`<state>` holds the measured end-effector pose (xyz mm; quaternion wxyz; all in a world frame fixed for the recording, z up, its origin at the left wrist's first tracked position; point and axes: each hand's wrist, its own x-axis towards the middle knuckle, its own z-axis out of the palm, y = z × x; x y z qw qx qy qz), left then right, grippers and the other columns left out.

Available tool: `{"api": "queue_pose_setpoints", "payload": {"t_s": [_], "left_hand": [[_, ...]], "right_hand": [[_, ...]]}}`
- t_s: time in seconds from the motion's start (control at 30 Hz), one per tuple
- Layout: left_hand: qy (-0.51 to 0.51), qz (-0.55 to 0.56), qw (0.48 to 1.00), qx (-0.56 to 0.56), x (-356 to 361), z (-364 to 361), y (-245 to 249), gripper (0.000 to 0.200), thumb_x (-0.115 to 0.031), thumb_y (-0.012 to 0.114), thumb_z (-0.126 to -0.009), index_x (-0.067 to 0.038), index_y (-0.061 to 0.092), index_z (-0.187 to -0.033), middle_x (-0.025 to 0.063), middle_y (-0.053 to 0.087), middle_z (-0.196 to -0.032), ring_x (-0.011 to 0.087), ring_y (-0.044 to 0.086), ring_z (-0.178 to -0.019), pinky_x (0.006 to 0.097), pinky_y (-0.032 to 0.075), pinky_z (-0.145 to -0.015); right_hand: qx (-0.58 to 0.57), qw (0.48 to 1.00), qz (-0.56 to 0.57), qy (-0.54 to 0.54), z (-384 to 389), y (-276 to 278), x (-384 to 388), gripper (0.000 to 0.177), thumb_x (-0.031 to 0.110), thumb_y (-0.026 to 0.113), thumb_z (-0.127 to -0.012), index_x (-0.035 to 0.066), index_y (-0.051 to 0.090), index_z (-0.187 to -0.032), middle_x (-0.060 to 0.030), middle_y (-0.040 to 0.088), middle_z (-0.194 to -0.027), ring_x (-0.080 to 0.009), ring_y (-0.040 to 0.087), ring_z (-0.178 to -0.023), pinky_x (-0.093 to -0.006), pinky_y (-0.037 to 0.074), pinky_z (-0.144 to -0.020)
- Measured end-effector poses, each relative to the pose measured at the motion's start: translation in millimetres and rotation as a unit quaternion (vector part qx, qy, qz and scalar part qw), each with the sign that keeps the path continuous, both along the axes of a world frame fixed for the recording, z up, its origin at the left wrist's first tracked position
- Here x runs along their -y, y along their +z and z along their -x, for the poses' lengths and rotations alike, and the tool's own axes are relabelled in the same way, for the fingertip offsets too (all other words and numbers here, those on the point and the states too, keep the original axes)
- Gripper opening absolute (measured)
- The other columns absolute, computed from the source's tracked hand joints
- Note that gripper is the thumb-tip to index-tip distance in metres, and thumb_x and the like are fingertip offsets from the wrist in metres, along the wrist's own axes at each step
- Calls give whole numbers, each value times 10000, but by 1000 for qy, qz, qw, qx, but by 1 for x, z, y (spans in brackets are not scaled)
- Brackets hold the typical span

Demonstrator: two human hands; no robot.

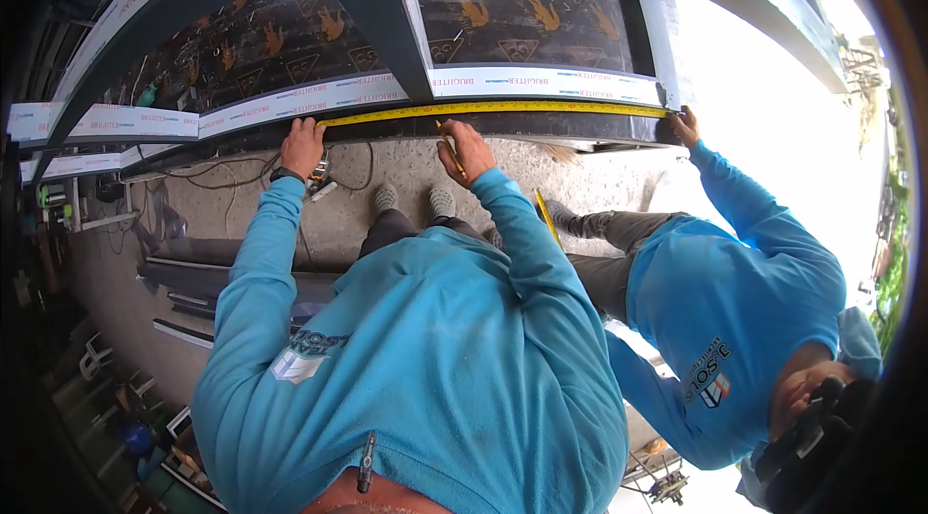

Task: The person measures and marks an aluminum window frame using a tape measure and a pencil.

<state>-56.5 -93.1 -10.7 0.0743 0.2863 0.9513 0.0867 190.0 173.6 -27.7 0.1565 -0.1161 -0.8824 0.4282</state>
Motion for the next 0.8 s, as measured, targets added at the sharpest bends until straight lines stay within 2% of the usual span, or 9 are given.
{"api": "queue_pose_setpoints", "payload": {"t_s": [0.13, 0.2, 0.4, 0.53, 0.63, 0.67, 0.8], "left_hand": [[-4, -57, 998, 0, 0, 0, 8, 240, -271, 528, -982, -34, 564, -996, 193, 600, -1029, 427, 611, -931, 510, 506, -776], [4, -113, 994, -8, -1, -3, 13, 207, -254, 537, -969, -49, 567, -971, 187, 620, -1013, 429, 612, -926, 516, 504, -765], [1, -185, 982, -49, -8, 2, 22, 183, -241, 545, -960, -59, 557, -946, 179, 646, -950, 426, 618, -884, 519, 495, -733], [-2, -143, 989, -48, -9, 9, 29, 178, -245, 546, -956, -68, 559, -942, 172, 653, -948, 422, 621, -884, 515, 492, -726], [-19, -129, 990, -54, -8, 12, 28, 180, -249, 545, -956, -70, 560, -945, 173, 658, -942, 422, 624, -886, 514, 491, -728], [-22, -124, 990, -57, -7, 13, 27, 180, -248, 545, -955, -69, 561, -946, 173, 660, -942, 421, 625, -888, 513, 491, -731], [-15, -138, 988, -68, -5, 7, 26, 184, -252, 542, -959, -70, 566, -962, 178, 670, -950, 418, 631, -896, 515, 493, -746]], "right_hand": [[-11, 1000, 2, -1, -5, 4, 1, 312, 137, 620, -885, 10, 530, -1156, -235, 598, -1156, -412, 561, -1099, -445, 467, -951], [-27, 999, -34, 7, -6, 6, 0, 314, 134, 622, -882, 10, 532, -1157, -240, 591, -1173, -416, 550, -1125, -446, 460, -968], [-45, 995, -80, 28, 1, 9, -9, 308, 123, 636, -864, 14, 546, -1137, -247, 570, -1218, -410, 524, -1188, -453, 435, -1007], [-68, 993, -97, 23, 8, 13, -18, 299, 109, 637, -855, 21, 545, -1125, -233, 578, -1177, -399, 537, -1147, -456, 443, -974], [-30, 994, -90, 52, 7, 19, -28, 293, 93, 624, -860, 27, 532, -1130, -215, 582, -1107, -389, 549, -1065, -460, 454, -916], [-54, 990, -115, 64, 8, 17, -31, 285, 82, 612, -872, 16, 534, -1138, -204, 586, -1079, -386, 562, -1026, -458, 465, -893], [-64, 985, -140, 76, 7, 12, -36, 290, 82, 608, -870, 30, 522, -1142, -203, 580, -1070, -387, 556, -1022, -457, 454, -903]]}}
